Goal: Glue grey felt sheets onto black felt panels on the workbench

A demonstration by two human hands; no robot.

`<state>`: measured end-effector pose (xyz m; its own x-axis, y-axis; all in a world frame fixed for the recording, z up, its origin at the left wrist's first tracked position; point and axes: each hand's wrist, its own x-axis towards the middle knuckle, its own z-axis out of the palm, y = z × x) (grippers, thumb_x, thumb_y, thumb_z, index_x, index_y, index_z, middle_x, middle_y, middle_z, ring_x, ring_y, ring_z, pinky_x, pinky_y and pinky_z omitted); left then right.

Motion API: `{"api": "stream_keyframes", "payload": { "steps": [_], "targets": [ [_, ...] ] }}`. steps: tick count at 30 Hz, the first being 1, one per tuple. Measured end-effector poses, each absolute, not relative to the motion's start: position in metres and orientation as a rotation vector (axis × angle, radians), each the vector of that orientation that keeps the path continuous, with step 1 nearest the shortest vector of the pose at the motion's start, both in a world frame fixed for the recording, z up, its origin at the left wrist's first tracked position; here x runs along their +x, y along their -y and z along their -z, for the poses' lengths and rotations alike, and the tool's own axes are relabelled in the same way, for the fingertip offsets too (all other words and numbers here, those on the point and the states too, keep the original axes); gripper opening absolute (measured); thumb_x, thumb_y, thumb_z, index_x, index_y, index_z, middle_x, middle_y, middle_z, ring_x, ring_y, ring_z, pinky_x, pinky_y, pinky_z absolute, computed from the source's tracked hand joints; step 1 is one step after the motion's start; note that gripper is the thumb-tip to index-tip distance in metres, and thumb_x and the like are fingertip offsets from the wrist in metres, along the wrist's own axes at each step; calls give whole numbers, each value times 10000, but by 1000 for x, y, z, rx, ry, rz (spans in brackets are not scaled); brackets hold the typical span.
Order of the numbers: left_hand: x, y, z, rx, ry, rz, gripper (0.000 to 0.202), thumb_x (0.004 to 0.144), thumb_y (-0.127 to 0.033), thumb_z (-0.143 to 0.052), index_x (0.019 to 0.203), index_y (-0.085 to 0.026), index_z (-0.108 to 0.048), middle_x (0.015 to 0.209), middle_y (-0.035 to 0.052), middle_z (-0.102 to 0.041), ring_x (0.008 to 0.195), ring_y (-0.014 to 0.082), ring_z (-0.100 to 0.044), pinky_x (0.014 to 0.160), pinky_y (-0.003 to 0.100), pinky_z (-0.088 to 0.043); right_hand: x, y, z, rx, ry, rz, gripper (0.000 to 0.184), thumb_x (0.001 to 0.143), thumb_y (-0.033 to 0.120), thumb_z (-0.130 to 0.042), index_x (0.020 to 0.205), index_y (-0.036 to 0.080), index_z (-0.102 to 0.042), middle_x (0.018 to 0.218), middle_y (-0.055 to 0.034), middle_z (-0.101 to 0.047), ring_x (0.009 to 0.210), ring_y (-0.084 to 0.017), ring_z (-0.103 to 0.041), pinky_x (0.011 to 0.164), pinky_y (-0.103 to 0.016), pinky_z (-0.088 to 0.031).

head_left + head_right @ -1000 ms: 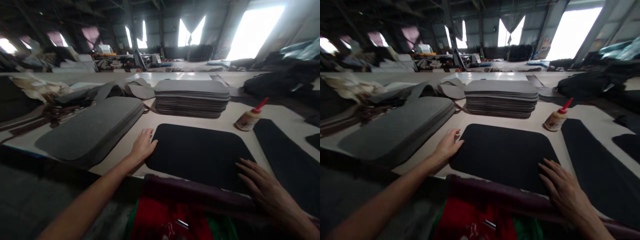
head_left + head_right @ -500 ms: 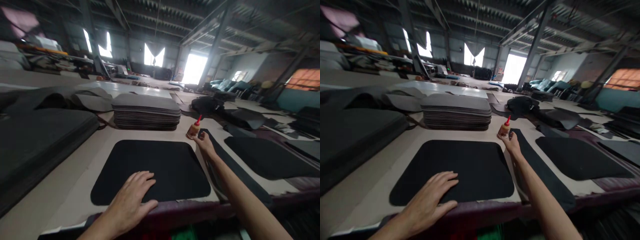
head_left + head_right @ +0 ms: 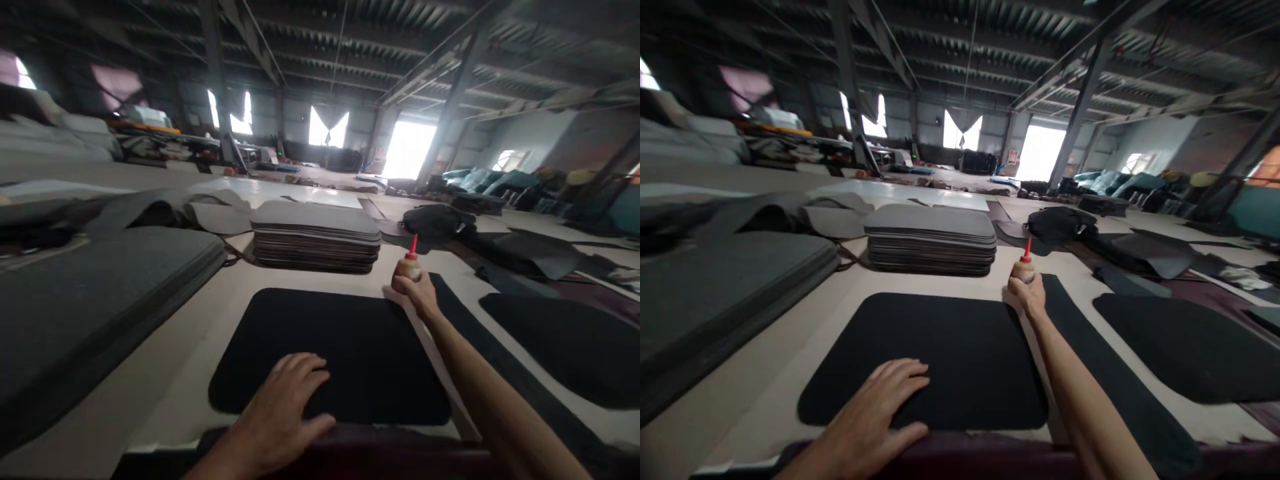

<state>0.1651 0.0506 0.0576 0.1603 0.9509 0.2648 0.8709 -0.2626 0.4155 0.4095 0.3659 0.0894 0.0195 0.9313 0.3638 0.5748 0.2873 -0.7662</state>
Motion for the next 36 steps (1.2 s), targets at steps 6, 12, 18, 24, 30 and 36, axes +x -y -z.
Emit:
{"api": "stream_keyframes", "payload": {
  "steps": [6, 12, 18, 24, 30, 36],
  "targets": [
    [171, -48, -62, 2302, -1729, -733, 505, 838, -452, -742, 1268, -215, -626, 1398, 99, -592, 1332, 307, -496, 1167, 508, -376, 393, -297, -111, -1190, 2046, -790, 538, 680, 391, -743, 1156, 180, -609, 926, -47, -684, 796, -226, -632, 677, -308, -489],
    [172, -45, -62, 2439, -1657, -719, 451, 916, -482, -646, 1243, -172, -630, 1367, 111, -610, 1297, 283, -533, 1133, 437, -412, 357, -216, -136, -952, 2504, -817, 537, 761, 390, -703, 1243, 223, -533, 997, -34, -696, 850, -242, -662, 701, -306, -498],
    [173, -44, -71, 2443, -1685, -610, 454, 928, -513, -613, 1216, -164, -649, 1238, 104, -675, 1146, 279, -627, 1005, 397, -506, 320, -185, -147, -793, 2612, -928, 484, 695, 382, -782, 1101, 252, -553, 925, 10, -668, 818, -216, -635, 665, -285, -493],
    [172, -44, -78, 2392, -1650, -593, 406, 939, -486, -595, 1198, -177, -648, 1215, 97, -677, 1122, 286, -640, 938, 379, -535, 288, -172, -143, -638, 2473, -1223, 437, 729, 429, -791, 1082, 244, -613, 898, 14, -638, 784, -187, -591, 658, -276, -482],
    [172, -42, -79, 2306, -1644, -592, 381, 945, -489, -575, 1186, -201, -636, 1222, 88, -675, 1142, 293, -637, 903, 377, -555, 277, -175, -136, -389, 2583, -1174, 352, 777, 425, -772, 1039, 235, -633, 963, -4, -604, 841, -190, -578, 726, -293, -477],
    [171, -42, -80, 2309, -1642, -610, 396, 947, -475, -580, 1219, -190, -625, 1256, 94, -655, 1169, 289, -621, 950, 384, -538, 272, -181, -139, -273, 2646, -1114, 327, 791, 409, -757, 1032, 230, -627, 991, -8, -590, 869, -193, -576, 756, -305, -466]
  ]
}}
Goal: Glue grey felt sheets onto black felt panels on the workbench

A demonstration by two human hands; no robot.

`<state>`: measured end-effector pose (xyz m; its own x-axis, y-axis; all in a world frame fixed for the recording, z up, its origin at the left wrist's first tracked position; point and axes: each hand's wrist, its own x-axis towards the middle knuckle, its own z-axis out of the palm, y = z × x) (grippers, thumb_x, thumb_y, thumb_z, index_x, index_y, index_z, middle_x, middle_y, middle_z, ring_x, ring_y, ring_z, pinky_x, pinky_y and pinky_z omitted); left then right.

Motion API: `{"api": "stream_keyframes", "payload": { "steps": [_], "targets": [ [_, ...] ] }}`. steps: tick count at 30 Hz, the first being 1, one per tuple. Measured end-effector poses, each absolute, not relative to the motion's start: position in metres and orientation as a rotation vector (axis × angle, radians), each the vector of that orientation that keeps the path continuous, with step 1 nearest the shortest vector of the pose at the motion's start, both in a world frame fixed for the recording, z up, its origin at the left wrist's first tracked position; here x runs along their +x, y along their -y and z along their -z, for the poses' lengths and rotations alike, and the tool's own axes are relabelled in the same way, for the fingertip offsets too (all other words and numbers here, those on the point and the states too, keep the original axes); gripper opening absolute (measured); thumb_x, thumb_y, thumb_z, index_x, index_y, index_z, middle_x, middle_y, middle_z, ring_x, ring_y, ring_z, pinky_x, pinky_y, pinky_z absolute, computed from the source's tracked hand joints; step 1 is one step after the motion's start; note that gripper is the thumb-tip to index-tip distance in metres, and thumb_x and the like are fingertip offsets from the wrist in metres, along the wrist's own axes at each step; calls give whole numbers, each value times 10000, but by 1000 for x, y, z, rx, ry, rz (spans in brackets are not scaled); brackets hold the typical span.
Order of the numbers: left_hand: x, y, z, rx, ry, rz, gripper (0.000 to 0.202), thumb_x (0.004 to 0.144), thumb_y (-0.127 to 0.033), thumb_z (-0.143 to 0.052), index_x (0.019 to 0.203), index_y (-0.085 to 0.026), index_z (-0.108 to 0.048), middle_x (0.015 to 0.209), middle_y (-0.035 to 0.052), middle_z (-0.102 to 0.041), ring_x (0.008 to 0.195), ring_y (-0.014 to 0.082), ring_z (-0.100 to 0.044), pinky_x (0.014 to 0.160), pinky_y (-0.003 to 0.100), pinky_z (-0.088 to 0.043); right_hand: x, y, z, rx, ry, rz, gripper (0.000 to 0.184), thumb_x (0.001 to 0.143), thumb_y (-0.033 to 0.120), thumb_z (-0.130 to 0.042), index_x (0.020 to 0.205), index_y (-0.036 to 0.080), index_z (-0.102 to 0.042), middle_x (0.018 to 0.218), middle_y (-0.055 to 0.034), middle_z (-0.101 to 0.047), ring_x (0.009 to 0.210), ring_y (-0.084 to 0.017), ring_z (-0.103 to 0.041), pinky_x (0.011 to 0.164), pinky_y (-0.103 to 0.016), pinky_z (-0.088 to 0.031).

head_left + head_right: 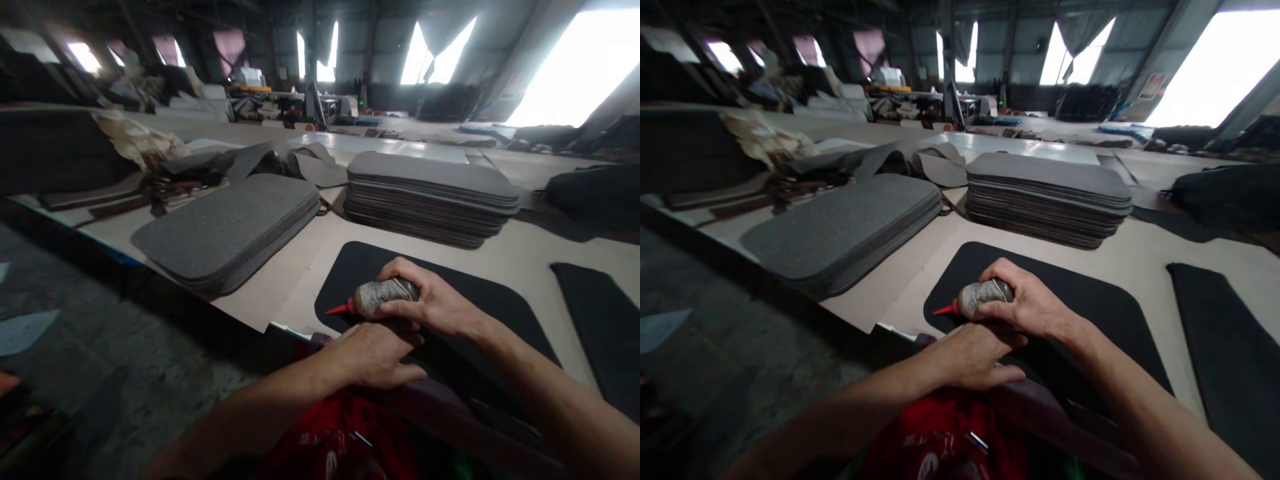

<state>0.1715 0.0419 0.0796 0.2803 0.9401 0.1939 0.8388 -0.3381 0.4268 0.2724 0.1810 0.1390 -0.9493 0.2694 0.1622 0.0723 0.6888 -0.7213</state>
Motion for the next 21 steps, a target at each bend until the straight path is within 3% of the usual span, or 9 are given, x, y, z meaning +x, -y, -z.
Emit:
{"api": "stream_keyframes", "payload": {
  "steps": [8, 13, 21],
  "targets": [
    [172, -43, -77, 2366, -1649, -644, 407, 941, -462, -607, 1230, -175, -628, 1268, 85, -653, 1189, 264, -607, 987, 352, -512, 262, -183, -156, -181, 2751, -1008, 280, 819, 411, -728, 1009, 229, -633, 944, -8, -610, 834, -192, -579, 720, -295, -447],
    [172, -44, -75, 2398, -1642, -684, 422, 939, -471, -609, 1226, -162, -637, 1325, 99, -630, 1267, 254, -556, 1118, 352, -420, 250, -186, -164, -110, 2790, -729, 218, 832, 330, -723, 998, 226, -628, 972, -9, -597, 847, -186, -570, 731, -298, -419],
    [171, -45, -69, 2371, -1630, -686, 475, 924, -492, -627, 1262, -158, -617, 1362, 109, -601, 1300, 262, -521, 1134, 380, -405, 231, -216, -166, -176, 2762, -381, 204, 840, 283, -707, 1015, 230, -615, 1007, -23, -585, 882, -195, -565, 732, -300, -395]
  ]
}}
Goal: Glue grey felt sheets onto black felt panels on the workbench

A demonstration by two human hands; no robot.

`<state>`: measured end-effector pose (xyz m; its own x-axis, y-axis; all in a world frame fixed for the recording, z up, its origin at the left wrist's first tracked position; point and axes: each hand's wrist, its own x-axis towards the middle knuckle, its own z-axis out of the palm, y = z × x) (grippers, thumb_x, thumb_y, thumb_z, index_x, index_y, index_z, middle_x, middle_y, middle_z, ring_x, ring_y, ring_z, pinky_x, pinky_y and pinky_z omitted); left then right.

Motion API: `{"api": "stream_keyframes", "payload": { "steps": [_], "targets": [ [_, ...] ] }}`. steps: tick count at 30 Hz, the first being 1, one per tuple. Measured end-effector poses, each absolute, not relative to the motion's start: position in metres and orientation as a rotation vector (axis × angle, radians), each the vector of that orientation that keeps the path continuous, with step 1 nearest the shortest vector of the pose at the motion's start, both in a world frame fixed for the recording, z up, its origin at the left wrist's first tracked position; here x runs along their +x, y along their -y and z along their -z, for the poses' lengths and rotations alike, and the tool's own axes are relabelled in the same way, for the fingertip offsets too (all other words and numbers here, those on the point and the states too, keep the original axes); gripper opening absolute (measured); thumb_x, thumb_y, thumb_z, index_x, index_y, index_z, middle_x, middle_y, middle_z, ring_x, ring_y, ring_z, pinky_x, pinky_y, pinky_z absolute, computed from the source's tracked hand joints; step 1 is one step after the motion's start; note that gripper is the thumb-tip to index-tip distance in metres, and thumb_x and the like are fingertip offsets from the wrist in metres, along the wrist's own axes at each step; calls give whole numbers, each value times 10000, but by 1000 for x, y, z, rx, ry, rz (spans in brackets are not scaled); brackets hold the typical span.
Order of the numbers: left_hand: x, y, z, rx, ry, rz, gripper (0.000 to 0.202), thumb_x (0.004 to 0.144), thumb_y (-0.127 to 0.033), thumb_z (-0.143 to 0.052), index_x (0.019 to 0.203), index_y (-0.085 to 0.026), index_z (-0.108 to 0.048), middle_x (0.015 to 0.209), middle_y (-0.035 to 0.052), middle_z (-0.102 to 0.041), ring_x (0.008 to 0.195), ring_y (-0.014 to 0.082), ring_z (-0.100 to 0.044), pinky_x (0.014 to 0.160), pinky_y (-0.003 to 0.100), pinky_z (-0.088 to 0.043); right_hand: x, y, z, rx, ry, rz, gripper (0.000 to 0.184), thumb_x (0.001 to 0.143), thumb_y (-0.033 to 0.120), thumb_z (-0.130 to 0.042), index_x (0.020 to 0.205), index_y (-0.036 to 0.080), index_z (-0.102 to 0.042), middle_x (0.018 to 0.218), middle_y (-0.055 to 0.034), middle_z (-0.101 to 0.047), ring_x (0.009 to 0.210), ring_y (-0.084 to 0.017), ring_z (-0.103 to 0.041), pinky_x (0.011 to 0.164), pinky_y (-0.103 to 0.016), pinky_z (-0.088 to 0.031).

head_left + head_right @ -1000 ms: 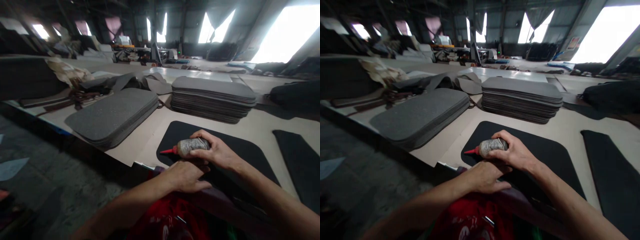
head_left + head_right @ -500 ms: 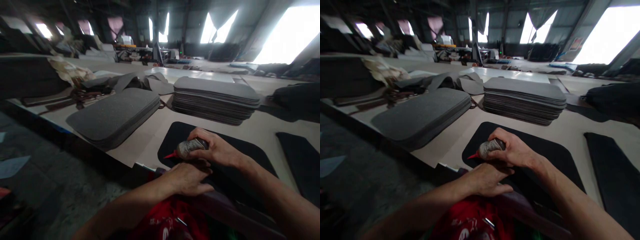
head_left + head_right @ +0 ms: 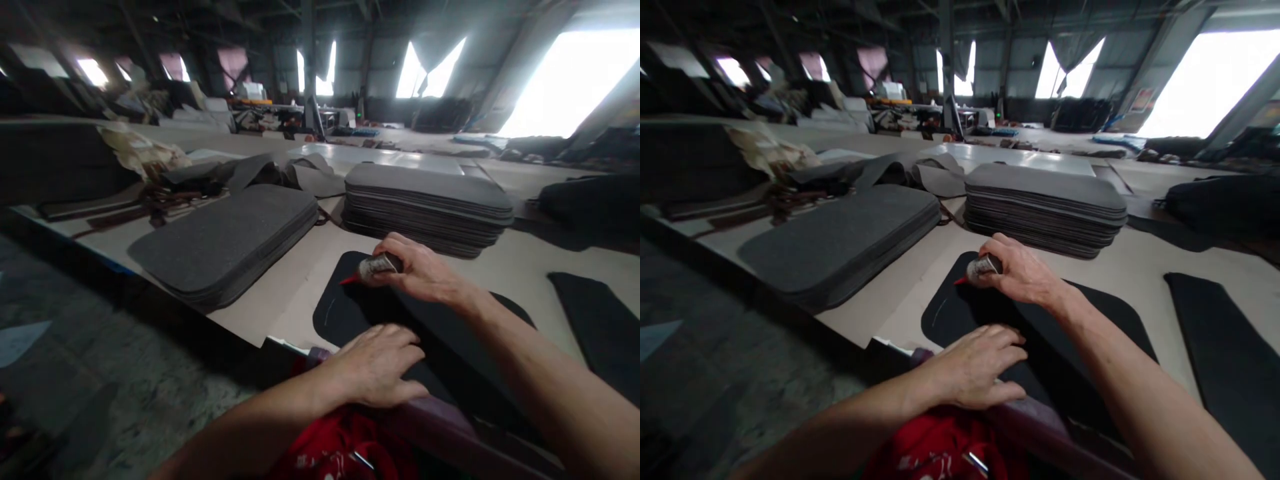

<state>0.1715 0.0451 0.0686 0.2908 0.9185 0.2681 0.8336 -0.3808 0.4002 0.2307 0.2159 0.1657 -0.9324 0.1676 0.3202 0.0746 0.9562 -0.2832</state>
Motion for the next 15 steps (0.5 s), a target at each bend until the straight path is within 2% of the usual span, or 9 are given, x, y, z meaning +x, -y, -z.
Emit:
{"api": "stream_keyframes", "payload": {
  "steps": [8, 15],
  "targets": [
    [171, -45, -71, 2341, -1597, -722, 480, 909, -478, -653, 1262, -154, -620, 1371, 120, -596, 1324, 269, -502, 1154, 405, -387, 209, -252, -154, -387, 2678, -293, 260, 838, 412, -699, 1006, 233, -615, 1007, -35, -595, 897, -220, -576, 725, -314, -396],
    [170, -46, -68, 2324, -1585, -739, 501, 904, -502, -658, 1262, -153, -619, 1365, 107, -600, 1324, 256, -504, 1152, 385, -387, 204, -265, -163, -514, 2691, -264, 277, 797, 383, -704, 1007, 222, -622, 1001, -30, -596, 879, -208, -573, 696, -303, -374]
  ]
}}
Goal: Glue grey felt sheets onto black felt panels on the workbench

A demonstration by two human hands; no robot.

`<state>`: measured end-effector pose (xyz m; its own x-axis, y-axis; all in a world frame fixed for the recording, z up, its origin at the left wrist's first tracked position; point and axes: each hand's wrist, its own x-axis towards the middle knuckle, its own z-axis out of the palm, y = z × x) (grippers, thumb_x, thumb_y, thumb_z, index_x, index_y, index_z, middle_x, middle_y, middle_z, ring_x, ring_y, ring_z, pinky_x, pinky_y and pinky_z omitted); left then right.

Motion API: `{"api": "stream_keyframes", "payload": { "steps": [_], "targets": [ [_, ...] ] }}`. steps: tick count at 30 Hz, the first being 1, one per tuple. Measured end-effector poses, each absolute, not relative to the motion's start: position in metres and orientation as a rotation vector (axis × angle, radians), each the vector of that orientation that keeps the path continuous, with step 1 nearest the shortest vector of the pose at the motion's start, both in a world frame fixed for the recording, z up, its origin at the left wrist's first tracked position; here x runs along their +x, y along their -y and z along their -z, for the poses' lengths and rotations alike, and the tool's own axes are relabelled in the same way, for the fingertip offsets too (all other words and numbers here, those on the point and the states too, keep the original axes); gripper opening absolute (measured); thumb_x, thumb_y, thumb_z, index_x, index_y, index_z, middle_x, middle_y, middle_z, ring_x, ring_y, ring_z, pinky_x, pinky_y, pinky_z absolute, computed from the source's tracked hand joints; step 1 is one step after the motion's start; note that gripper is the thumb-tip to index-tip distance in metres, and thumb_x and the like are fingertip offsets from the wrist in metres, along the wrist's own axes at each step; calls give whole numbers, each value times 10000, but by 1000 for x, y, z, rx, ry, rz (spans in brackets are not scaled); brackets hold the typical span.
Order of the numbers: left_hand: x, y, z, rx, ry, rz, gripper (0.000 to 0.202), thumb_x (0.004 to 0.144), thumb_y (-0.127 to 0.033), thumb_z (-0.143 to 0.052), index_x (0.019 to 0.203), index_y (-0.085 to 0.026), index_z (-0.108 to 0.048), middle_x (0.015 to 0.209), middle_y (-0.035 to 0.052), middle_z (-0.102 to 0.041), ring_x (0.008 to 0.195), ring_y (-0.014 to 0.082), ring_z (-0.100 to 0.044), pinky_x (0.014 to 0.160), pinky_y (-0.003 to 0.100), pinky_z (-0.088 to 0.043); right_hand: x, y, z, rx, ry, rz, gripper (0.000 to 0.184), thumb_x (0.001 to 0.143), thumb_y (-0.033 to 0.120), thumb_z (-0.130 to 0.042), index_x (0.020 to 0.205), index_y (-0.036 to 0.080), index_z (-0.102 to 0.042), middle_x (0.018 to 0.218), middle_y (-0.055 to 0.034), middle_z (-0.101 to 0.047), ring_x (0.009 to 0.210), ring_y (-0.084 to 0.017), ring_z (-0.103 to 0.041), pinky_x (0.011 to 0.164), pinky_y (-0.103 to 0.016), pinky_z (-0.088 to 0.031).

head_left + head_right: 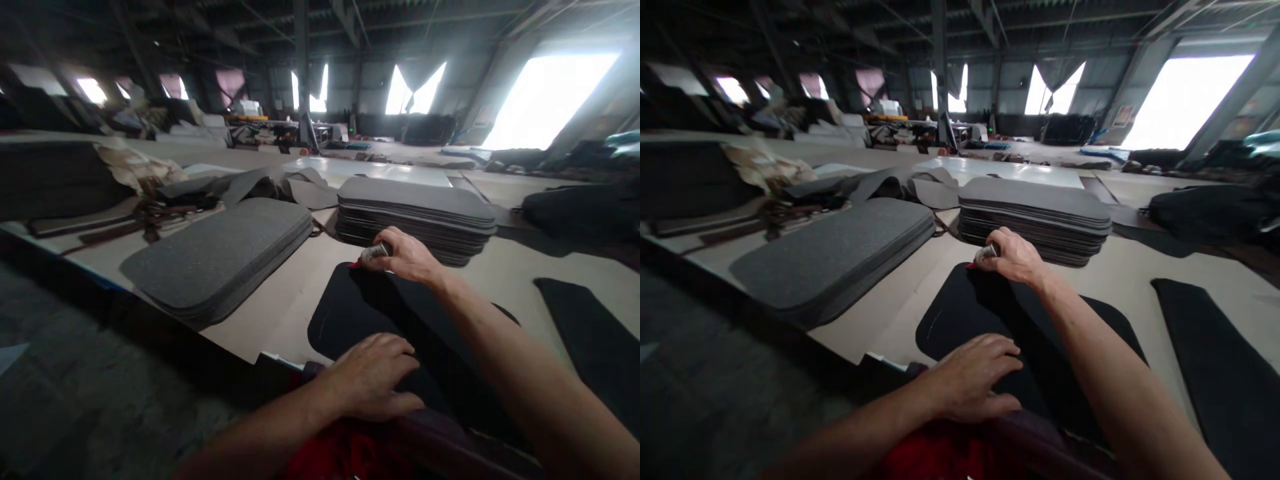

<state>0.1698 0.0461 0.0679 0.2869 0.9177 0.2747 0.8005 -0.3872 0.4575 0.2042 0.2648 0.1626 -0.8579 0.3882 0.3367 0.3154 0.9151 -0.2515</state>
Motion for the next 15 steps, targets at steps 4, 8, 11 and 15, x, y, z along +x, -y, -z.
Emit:
{"api": "stream_keyframes", "payload": {
  "steps": [4, 8, 11, 15],
  "targets": [
    [170, -46, -67, 2311, -1587, -747, 499, 896, -492, -669, 1265, -159, -619, 1350, 103, -605, 1316, 250, -509, 1157, 387, -383, 222, -271, -174, -585, 2733, -228, 248, 771, 374, -722, 957, 236, -634, 957, -12, -603, 841, -195, -570, 652, -291, -351],
    [171, -46, -69, 2295, -1597, -729, 496, 890, -477, -677, 1274, -170, -612, 1340, 109, -602, 1307, 257, -514, 1145, 398, -396, 242, -273, -174, -598, 2663, -331, 247, 756, 331, -727, 957, 222, -634, 945, -12, -605, 838, -195, -568, 675, -291, -369],
    [171, -45, -71, 2301, -1609, -725, 505, 884, -474, -688, 1278, -170, -607, 1343, 103, -599, 1309, 259, -509, 1147, 401, -392, 247, -259, -168, -491, 2585, -583, 285, 769, 319, -718, 1014, 213, -620, 937, -5, -608, 828, -189, -568, 695, -289, -394],
    [172, -44, -71, 2307, -1624, -718, 483, 890, -464, -683, 1275, -181, -612, 1338, 96, -602, 1302, 258, -511, 1145, 402, -391, 243, -232, -161, -296, 2629, -761, 275, 782, 310, -727, 1016, 214, -621, 926, 7, -585, 839, -180, -555, 715, -285, -397]
  ]
}}
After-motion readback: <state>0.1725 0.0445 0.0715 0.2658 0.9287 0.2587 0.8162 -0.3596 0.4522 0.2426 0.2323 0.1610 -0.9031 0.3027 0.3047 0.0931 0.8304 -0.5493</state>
